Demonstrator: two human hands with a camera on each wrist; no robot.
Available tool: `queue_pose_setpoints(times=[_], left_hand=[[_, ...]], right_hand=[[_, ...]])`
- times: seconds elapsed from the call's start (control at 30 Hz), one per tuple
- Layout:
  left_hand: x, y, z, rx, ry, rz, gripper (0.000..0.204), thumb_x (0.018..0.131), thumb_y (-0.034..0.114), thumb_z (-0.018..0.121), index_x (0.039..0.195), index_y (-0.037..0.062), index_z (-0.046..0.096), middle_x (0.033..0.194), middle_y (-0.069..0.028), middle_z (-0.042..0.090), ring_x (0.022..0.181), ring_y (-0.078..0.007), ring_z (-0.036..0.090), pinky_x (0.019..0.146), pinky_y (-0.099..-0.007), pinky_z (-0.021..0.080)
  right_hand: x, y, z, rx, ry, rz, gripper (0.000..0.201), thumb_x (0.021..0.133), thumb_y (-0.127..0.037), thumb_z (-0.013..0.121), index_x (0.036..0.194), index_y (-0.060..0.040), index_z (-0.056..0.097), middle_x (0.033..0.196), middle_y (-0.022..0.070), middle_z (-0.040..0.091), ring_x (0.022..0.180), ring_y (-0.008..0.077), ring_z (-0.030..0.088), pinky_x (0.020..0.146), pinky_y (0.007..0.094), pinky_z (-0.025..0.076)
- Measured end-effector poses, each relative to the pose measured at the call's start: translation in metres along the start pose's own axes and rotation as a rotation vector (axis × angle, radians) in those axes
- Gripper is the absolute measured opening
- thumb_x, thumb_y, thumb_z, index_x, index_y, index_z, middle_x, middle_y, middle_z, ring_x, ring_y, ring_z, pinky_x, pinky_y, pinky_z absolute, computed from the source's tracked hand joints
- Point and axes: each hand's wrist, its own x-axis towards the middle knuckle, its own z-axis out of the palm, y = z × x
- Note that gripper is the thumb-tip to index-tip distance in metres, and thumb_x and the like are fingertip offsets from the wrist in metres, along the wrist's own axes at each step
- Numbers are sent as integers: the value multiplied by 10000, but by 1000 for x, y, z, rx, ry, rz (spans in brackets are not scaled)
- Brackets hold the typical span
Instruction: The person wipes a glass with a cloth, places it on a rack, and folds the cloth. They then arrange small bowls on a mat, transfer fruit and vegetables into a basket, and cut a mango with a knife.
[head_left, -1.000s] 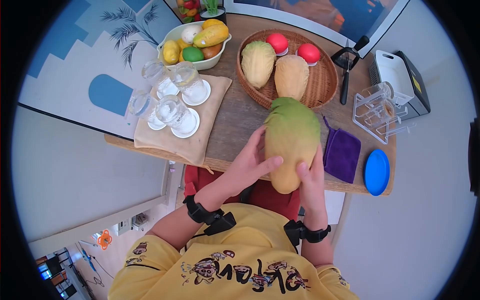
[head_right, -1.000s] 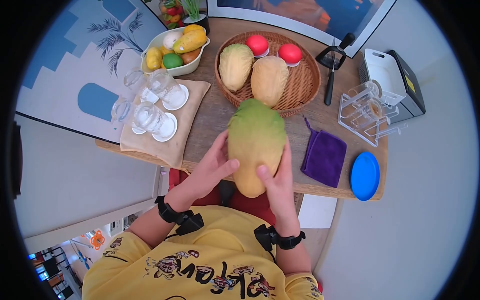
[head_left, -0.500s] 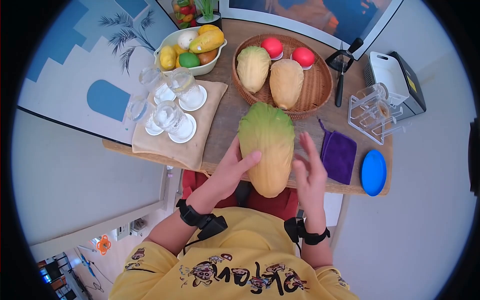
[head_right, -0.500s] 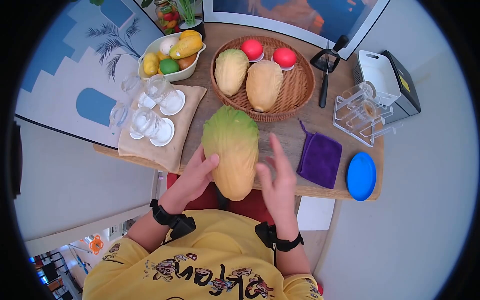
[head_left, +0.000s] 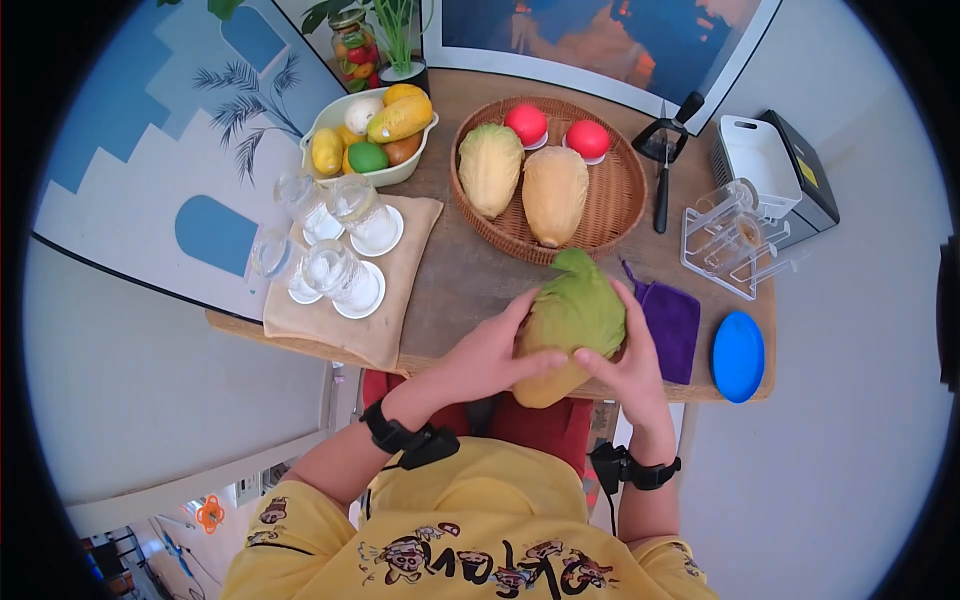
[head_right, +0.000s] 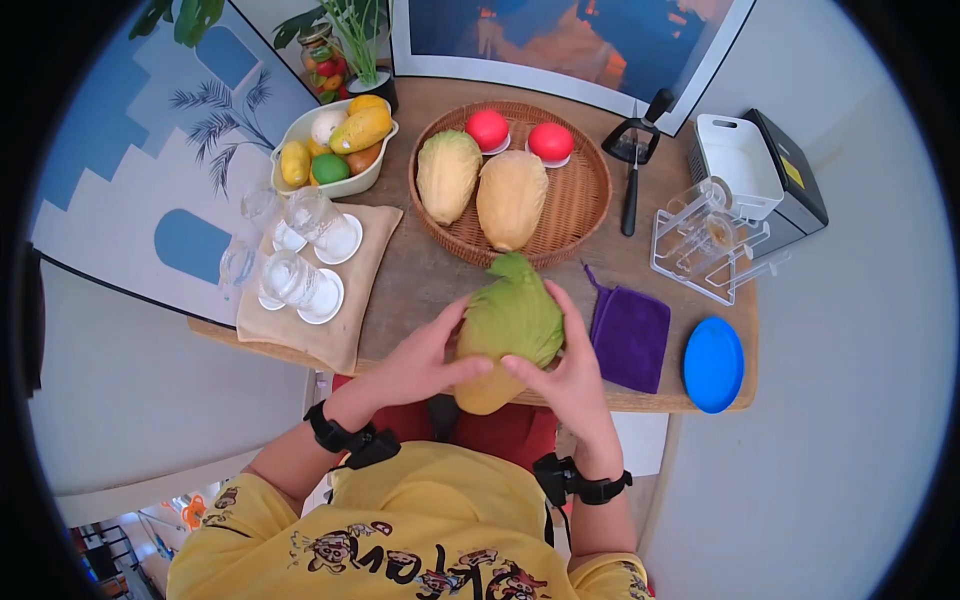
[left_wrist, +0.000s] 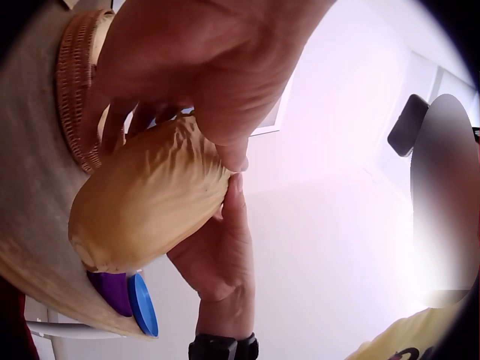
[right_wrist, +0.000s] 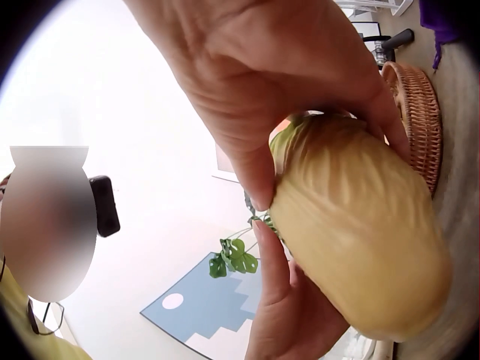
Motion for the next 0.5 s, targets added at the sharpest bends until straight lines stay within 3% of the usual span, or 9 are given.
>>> queue_pose_setpoints(times=[0.1,0.13,0.17,0.23,0.4,0.47,0.5], left_hand=[[35,23,-13,256,80,19,723,939,257,698,1513,39,316,1464,-169,448,1322,-285,487,1114,-386,384],[50,21,-16,482,168,205,651,924,224,692,1482,73,395,1448,-191,465,1266,-357,524,1081,-425,410],[66,18,-20,486,172,215,651,924,224,692,1482,73,395,1448,-191,465,1266,-357,524,1081,-425,410],[98,13,-26,896,157,401,616,891,190,702,1451,113,456,1456,-194,451,1279,-376,504,1071,-452,413],[155,-21,-19,1158,65,422,583,854,218,730,1401,162,535,1505,-190,406,1346,-436,417,1089,-502,392],[168,-31,-18,1227,85,268,552,818,265,763,1338,168,602,1507,-192,407,1357,-460,392,1087,-515,393],[173,-31,-18,1226,79,272,552,818,265,763,1338,168,602,1507,-192,407,1357,-460,392,1087,-515,393]], right_hand=[[14,-3,-25,1,127,-44,859,822,-90,801,1524,-21,309,1437,140,482,1315,234,488,1105,361,399],[19,-7,-36,42,208,-36,833,837,-93,787,1518,-12,315,1434,148,484,1307,235,495,1102,361,403],[24,-12,-46,83,287,-29,806,851,-95,774,1512,-2,322,1431,156,487,1299,237,503,1098,362,407],[37,-21,-66,120,379,-47,773,875,-97,750,1506,20,320,1418,168,496,1286,240,514,1086,362,418],[76,-42,-103,-69,495,-105,770,880,-190,769,1484,36,348,1379,173,531,1247,234,545,1045,344,446],[95,-45,-111,-120,483,-140,767,871,-206,779,1470,36,366,1364,175,544,1232,232,556,1031,343,456],[106,-45,-115,-169,463,-166,763,862,-221,789,1456,35,385,1348,176,557,1217,230,567,1016,342,465]])
